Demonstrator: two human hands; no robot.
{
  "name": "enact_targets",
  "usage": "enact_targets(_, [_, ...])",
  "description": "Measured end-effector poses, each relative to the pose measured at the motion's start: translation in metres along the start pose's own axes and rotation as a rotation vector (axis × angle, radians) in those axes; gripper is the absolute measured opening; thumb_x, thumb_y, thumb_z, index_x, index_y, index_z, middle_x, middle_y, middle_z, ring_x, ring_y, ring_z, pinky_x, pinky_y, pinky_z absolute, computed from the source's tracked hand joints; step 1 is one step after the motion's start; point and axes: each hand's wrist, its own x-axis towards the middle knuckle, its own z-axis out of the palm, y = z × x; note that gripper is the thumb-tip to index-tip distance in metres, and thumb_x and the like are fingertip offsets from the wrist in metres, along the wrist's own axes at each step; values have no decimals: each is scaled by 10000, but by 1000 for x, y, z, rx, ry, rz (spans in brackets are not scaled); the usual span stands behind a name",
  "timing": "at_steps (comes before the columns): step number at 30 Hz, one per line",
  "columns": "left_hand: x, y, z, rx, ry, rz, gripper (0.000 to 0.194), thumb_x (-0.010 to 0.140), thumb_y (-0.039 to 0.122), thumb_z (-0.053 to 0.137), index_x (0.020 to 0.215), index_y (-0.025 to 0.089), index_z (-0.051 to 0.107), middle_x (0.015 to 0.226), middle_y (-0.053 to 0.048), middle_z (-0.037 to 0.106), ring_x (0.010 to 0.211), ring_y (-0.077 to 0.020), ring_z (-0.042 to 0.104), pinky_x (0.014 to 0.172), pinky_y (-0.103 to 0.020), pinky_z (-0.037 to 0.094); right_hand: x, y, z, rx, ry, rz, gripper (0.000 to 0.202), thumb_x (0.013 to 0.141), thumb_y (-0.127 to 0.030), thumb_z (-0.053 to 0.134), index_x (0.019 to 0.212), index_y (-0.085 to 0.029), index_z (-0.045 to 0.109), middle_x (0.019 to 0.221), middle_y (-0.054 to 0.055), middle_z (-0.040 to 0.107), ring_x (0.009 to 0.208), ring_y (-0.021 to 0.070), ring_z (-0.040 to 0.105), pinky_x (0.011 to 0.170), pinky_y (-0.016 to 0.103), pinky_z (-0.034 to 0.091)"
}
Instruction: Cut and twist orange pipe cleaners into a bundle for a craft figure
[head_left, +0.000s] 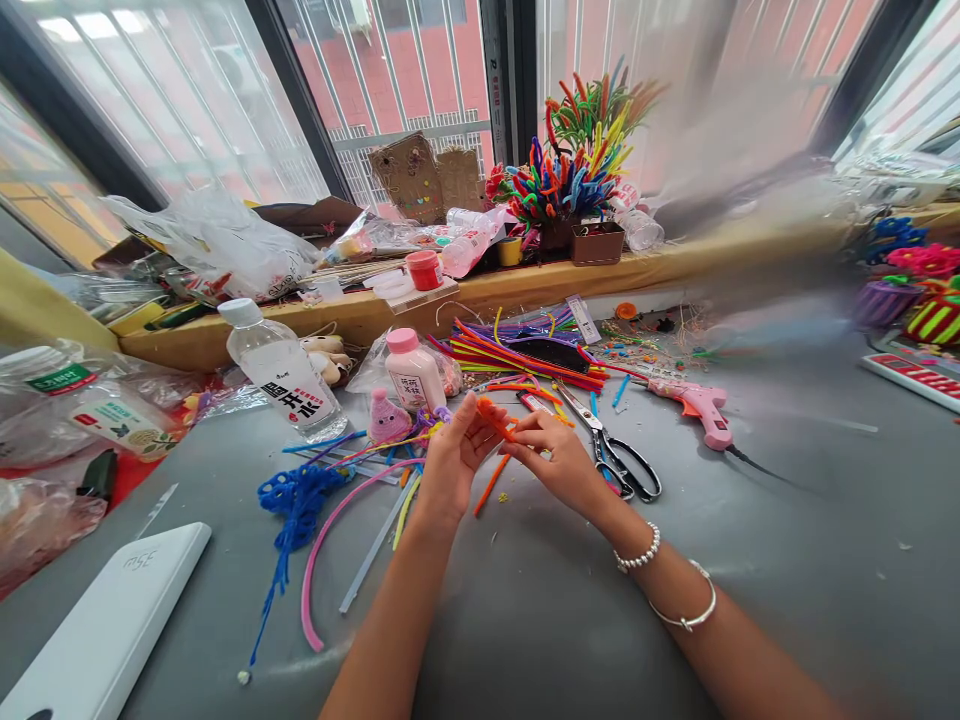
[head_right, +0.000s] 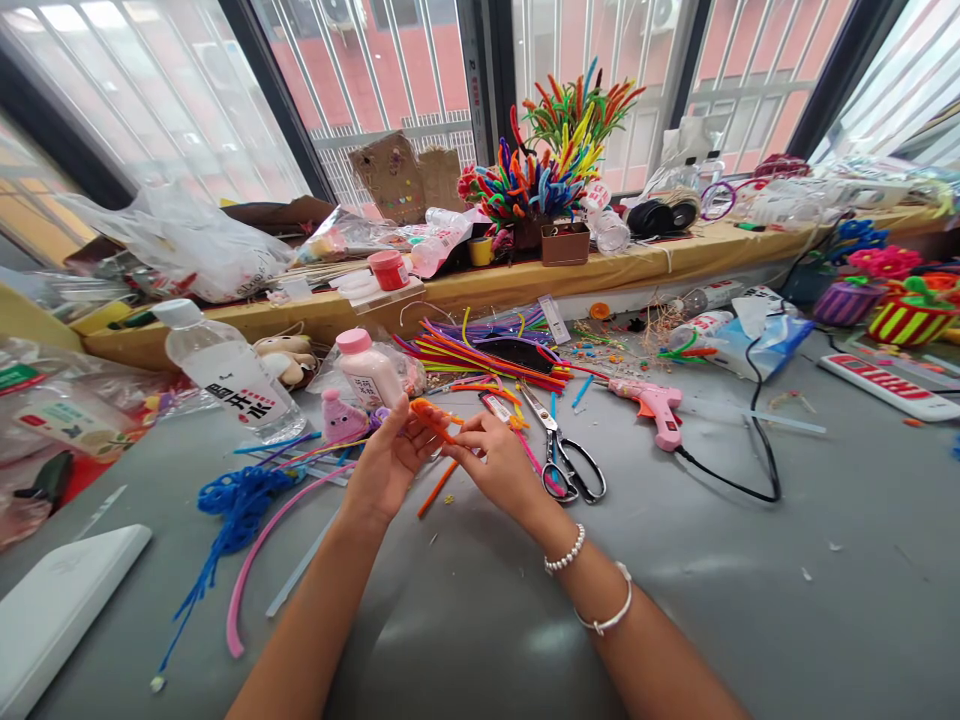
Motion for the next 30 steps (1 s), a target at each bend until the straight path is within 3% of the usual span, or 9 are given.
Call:
enact_targets(6, [-1, 3, 0, -19, 10, -18, 166, 666, 310, 612, 651, 145, 617, 622, 2, 651, 606, -96, 606, 620, -193, 469, -1, 6, 3, -68, 51, -96, 175, 792, -265, 529, 840, -183, 677, 814, 47, 556, 775, 157, 536, 772, 323, 429])
enact_targets(18, [0, 4, -1, -121, -5, -32, 128, 678, 266, 609, 651, 140, 620, 616, 10, 647, 615, -74, 606, 614, -164, 474, -2, -1, 2, -94, 35, -98, 223, 809, -306, 495, 796, -165, 667, 702, 28, 539, 624, 125, 503, 596, 245, 408])
enact_targets(23, [0, 6, -1, -99, 6, 20, 146, 676, 281, 615, 643, 139, 617, 604, 14, 641, 603, -69, 602, 615, -159, 473, -2, -3, 1, 76, 33, 56, 305, 807, -413, 458, 778, -158, 622, 600, 0, 554, 519, 106, 500, 516, 219, 390])
enact_targets(26, [-1, 8, -1, -94, 28, 39, 152, 685, 284, 607, 641, 139, 616, 588, 18, 637, 593, -69, 600, 600, -157, 475, -2, -2, -1, 212, 111, 179, 394, 825, -471, 376, 692, -149, 562, 536, -13, 532, 438, 86, 470, 463, 204, 377])
enact_targets(30, [-2, 7, 1, -95, 22, -17, 145, 693, 273, 601, 641, 139, 615, 599, 16, 641, 591, -71, 599, 601, -164, 481, -1, -1, -3, 204, 217, 187, 293, 771, -438, 494, 756, -153, 561, 657, 18, 588, 555, 111, 530, 497, 201, 406])
